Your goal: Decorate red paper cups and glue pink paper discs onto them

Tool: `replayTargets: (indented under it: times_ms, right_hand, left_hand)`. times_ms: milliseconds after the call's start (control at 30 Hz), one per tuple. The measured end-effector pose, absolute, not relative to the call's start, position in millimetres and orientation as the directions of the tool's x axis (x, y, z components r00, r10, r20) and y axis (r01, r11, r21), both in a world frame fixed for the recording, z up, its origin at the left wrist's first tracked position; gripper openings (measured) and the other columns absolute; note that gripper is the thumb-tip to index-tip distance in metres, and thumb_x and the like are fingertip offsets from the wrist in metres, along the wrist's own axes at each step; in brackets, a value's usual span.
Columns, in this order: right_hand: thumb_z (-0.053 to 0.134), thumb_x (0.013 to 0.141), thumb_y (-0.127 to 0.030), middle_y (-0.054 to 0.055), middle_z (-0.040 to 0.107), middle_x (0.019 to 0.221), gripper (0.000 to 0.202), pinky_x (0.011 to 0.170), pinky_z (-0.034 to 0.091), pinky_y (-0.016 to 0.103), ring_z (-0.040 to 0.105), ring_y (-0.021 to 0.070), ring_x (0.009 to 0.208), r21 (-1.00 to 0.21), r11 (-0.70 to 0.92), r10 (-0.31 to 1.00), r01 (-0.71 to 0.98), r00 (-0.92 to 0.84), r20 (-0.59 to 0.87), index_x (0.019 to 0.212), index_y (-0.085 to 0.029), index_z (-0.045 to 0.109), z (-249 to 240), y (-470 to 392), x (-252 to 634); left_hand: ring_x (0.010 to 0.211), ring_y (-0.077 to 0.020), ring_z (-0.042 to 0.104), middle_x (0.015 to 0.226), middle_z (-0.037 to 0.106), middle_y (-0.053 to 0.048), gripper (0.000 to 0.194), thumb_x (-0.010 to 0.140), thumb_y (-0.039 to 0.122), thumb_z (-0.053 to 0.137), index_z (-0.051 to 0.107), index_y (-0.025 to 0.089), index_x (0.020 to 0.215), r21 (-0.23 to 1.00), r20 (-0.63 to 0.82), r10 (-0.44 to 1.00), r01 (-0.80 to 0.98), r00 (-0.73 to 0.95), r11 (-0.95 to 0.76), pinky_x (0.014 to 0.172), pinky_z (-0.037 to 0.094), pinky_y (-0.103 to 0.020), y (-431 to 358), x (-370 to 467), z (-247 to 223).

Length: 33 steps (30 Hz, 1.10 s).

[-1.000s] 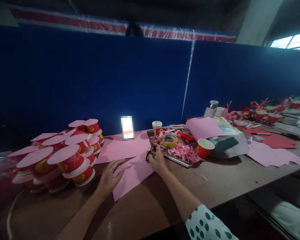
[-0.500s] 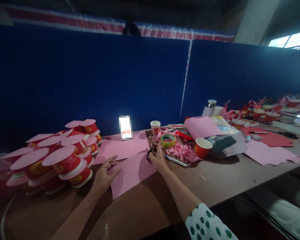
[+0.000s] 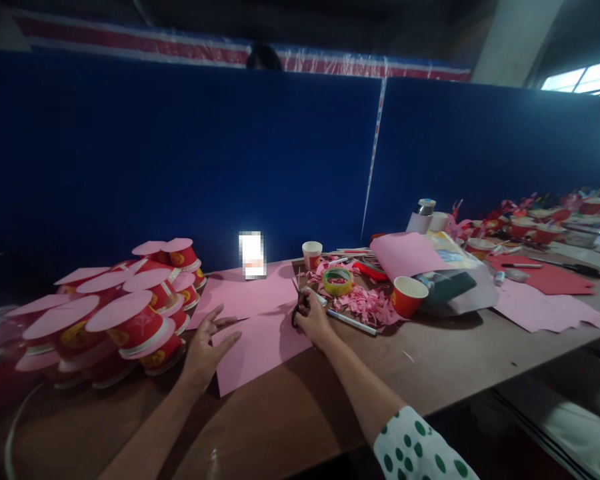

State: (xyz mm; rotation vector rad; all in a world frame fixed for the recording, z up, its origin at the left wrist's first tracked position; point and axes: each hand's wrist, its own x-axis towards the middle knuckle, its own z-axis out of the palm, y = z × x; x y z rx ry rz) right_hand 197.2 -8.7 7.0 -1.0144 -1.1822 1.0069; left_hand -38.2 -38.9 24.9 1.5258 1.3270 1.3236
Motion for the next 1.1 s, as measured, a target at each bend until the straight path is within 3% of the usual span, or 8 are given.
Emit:
replayTargets:
  times_ms: [133,200,300,433,567,833,1100]
  right_hand:
    - [0.061,0.065,-0.021,-0.007,0.046,0.070,0.045,0.033,0.037,0.015,0.043,0.0061,0.044,-0.966,0.233,0.969,-0.111,0.110,0.221,0.105,-0.023,0.043,7,-8,197]
    - [0.061,0.065,-0.023,-0.007,0.046,0.069,0.048,0.033,0.036,0.014,0.042,0.0059,0.043,-0.961,0.237,0.964,-0.142,0.153,0.216,0.110,-0.023,0.041,7,-6,198]
    - [0.062,0.064,-0.022,-0.006,0.050,0.072,0.051,0.035,0.036,0.015,0.044,0.0060,0.045,-0.952,0.256,0.950,-0.170,0.228,0.215,0.111,-0.021,0.044,8,-3,200]
    - [0.064,0.062,-0.021,-0.003,0.054,0.076,0.052,0.039,0.038,0.016,0.047,0.0071,0.050,-0.947,0.276,0.937,-0.165,0.264,0.228,0.111,-0.021,0.047,9,-2,202]
    - [0.064,0.063,-0.022,-0.001,0.057,0.081,0.051,0.044,0.041,0.017,0.051,0.0090,0.056,-0.948,0.285,0.930,-0.144,0.281,0.237,0.111,-0.020,0.048,11,-3,202]
    - [0.064,0.064,-0.022,0.004,0.060,0.102,0.048,0.062,0.049,0.020,0.058,0.0150,0.086,-0.930,0.332,0.915,-0.160,0.294,0.276,0.110,-0.022,0.051,12,-3,203]
    - [0.067,0.064,-0.026,0.004,0.061,0.104,0.050,0.063,0.049,0.023,0.058,0.0175,0.087,-0.942,0.308,0.910,-0.132,0.329,0.252,0.111,-0.022,0.050,12,-2,203]
  left_hand:
    - [0.107,-0.0230,0.055,0.111,0.062,-0.011,0.070,0.065,0.040,0.071,0.045,0.017,0.126,0.996,0.086,0.989,0.011,-0.122,-0.086,0.089,0.042,-0.037,-39,-36,25]
    - [0.098,-0.0226,0.059,0.101,0.066,-0.011,0.062,0.063,0.041,0.072,0.054,0.012,0.115,0.994,0.005,0.998,-0.113,-0.056,-0.012,0.083,0.046,-0.035,-39,-34,23]
    - [0.083,-0.0208,0.063,0.085,0.069,-0.008,0.049,0.062,0.039,0.073,0.062,0.010,0.100,0.988,-0.019,0.999,-0.153,0.037,0.025,0.076,0.048,-0.034,-38,-34,20]
    - [0.072,-0.0183,0.061,0.075,0.068,-0.004,0.035,0.063,0.038,0.071,0.066,0.011,0.085,0.992,0.085,0.996,0.093,-0.008,-0.084,0.071,0.047,-0.030,-35,-38,13]
    - [0.066,-0.0178,0.058,0.064,0.065,-0.003,0.025,0.065,0.037,0.067,0.065,0.012,0.068,0.910,0.191,0.981,0.378,-0.013,-0.172,0.064,0.045,-0.027,-35,-41,11]
    - [0.054,-0.0145,0.050,0.051,0.056,-0.001,0.031,0.068,0.040,0.061,0.058,0.014,0.052,0.834,0.212,0.977,0.523,-0.010,-0.175,0.053,0.037,-0.024,-38,-37,18]
    - [0.040,-0.0103,0.038,0.036,0.036,0.003,0.047,0.070,0.050,0.055,0.035,0.021,0.040,0.791,0.215,0.973,0.599,-0.078,-0.126,0.043,0.027,-0.023,-39,-37,15]
